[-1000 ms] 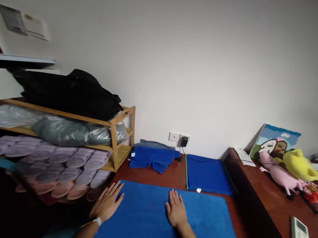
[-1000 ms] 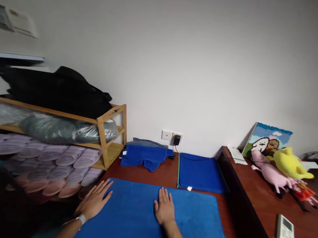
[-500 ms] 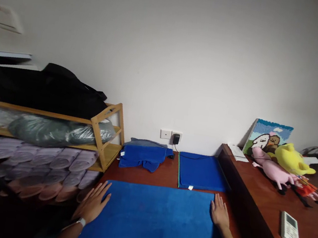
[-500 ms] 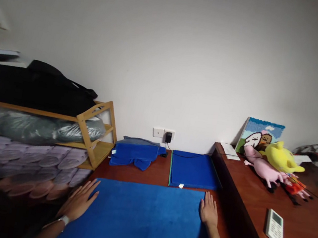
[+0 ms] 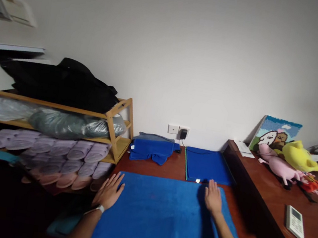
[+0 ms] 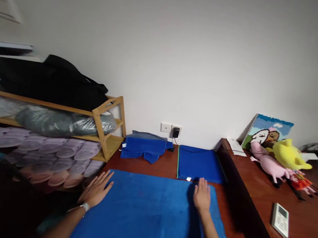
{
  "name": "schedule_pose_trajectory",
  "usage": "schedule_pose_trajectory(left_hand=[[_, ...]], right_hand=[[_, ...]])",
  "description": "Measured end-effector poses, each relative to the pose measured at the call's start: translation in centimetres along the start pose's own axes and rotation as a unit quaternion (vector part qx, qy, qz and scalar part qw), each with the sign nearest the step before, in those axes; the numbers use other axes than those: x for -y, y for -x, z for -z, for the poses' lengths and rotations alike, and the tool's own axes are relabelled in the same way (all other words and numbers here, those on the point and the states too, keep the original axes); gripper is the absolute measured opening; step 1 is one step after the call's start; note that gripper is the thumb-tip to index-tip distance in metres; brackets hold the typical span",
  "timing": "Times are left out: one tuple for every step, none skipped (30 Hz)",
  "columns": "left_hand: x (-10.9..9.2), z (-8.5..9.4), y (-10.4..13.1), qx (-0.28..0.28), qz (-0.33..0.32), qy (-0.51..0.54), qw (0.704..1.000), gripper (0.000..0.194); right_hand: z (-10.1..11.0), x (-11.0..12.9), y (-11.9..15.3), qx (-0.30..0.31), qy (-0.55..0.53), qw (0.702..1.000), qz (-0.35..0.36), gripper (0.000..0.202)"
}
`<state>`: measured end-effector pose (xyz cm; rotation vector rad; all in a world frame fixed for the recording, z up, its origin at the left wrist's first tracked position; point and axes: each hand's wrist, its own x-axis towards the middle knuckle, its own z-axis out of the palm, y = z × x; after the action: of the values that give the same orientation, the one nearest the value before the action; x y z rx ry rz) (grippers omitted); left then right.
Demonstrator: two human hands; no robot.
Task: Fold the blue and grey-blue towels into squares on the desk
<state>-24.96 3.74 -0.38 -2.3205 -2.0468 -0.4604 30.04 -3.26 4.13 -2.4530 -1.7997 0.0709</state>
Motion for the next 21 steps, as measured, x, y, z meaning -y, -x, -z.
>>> schedule_pose_trajectory(left_hand=[[0.0, -0.1, 0.0, -0.004, 0.000, 0.002, 1.000, 0.061], [0.0, -0.2, 0.0, -0.008, 0.001, 0.004, 1.000, 0.061], [0.0, -0.2, 0.1, -0.011, 0.001, 0.006, 1.000, 0.061], [0.0, -0.3, 0.1, -0.014, 0.001, 0.007, 1.000, 0.061], [0.0, -0.3, 0.1, -0.016, 0.001, 0.008, 1.000, 0.061], [0.0, -0.4, 0.1, -0.016, 0.001, 0.009, 1.000, 0.062], [0.0, -0.4, 0.1, -0.015, 0.001, 0.008, 1.000, 0.062], [0.1, -0.4, 0.0, -0.012, 0.000, 0.006, 1.000, 0.062], [0.1, -0.3, 0.0, -0.009, 0.000, 0.003, 1.000, 0.062], [0.2, -0.3, 0.0, -0.005, 0.000, -0.001, 1.000, 0.063], [0.2, -0.3, -0.1, -0.003, 0.000, -0.005, 1.000, 0.063], [0.2, -0.3, -0.1, -0.001, 0.000, -0.008, 1.000, 0.064], [0.2, -0.3, -0.2, 0.000, 0.000, -0.010, 1.000, 0.064], [0.2, -0.3, -0.2, 0.001, 0.001, -0.011, 1.000, 0.064], [0.2, -0.3, -0.2, 0.001, 0.001, -0.011, 1.000, 0.064], [0.3, -0.4, -0.2, 0.001, 0.002, -0.009, 1.000, 0.064], [0.3, -0.4, -0.3, 0.001, 0.002, -0.008, 1.000, 0.064], [0.3, -0.5, -0.3, 0.000, 0.002, -0.007, 1.000, 0.064], [0.4, -0.6, -0.3, -0.002, 0.002, -0.007, 1.000, 0.064], [0.4, -0.7, -0.3, -0.005, 0.001, -0.009, 1.000, 0.064], [0.5, -0.7, -0.4, -0.007, 0.001, -0.011, 1.000, 0.064]], right_hand=[[-0.3, 3.1, 0.9, -0.005, -0.005, 1.000, 0.030, 0.066], [-0.8, 6.4, 2.0, -0.018, -0.036, 0.996, 0.085, 0.065], [-1.4, 9.6, 3.1, -0.025, -0.066, 0.988, 0.138, 0.065], [-2.0, 12.6, 4.3, -0.021, -0.087, 0.980, 0.179, 0.065], [-2.6, 15.2, 5.3, -0.010, -0.103, 0.972, 0.210, 0.065], [-3.1, 17.2, 6.1, -0.002, -0.115, 0.966, 0.230, 0.065], [-3.5, 18.5, 6.6, 0.010, -0.121, 0.964, 0.238, 0.065], [-3.8, 19.1, 6.8, 0.022, -0.123, 0.963, 0.238, 0.065], [-3.9, 18.9, 6.7, 0.032, -0.122, 0.965, 0.229, 0.066], [-3.9, 18.1, 6.3, 0.040, -0.117, 0.969, 0.214, 0.066], [-3.9, 16.8, 5.8, 0.046, -0.109, 0.973, 0.196, 0.066], [-3.7, 14.9, 5.1, 0.047, -0.099, 0.979, 0.174, 0.066], [-3.6, 12.8, 4.4, 0.048, -0.087, 0.984, 0.151, 0.066], [-3.4, 10.4, 3.7, 0.047, -0.074, 0.988, 0.125, 0.067], [-3.1, 7.8, 2.9, 0.049, -0.059, 0.992, 0.100, 0.067], [-2.9, 5.3, 2.2, 0.052, -0.044, 0.995, 0.075, 0.068], [-2.6, 2.8, 1.5, 0.055, -0.029, 0.997, 0.050, 0.069], [-2.3, 0.4, 0.8, 0.059, -0.018, 0.998, 0.025, 0.069], [-2.1, -1.9, 0.2, 0.060, -0.009, 0.998, 0.002, 0.070], [-1.8, -3.8, -0.3, 0.060, -0.004, 0.998, -0.018, 0.070], [-1.7, -5.5, -0.7, 0.060, -0.001, 0.998, -0.033, 0.070]])
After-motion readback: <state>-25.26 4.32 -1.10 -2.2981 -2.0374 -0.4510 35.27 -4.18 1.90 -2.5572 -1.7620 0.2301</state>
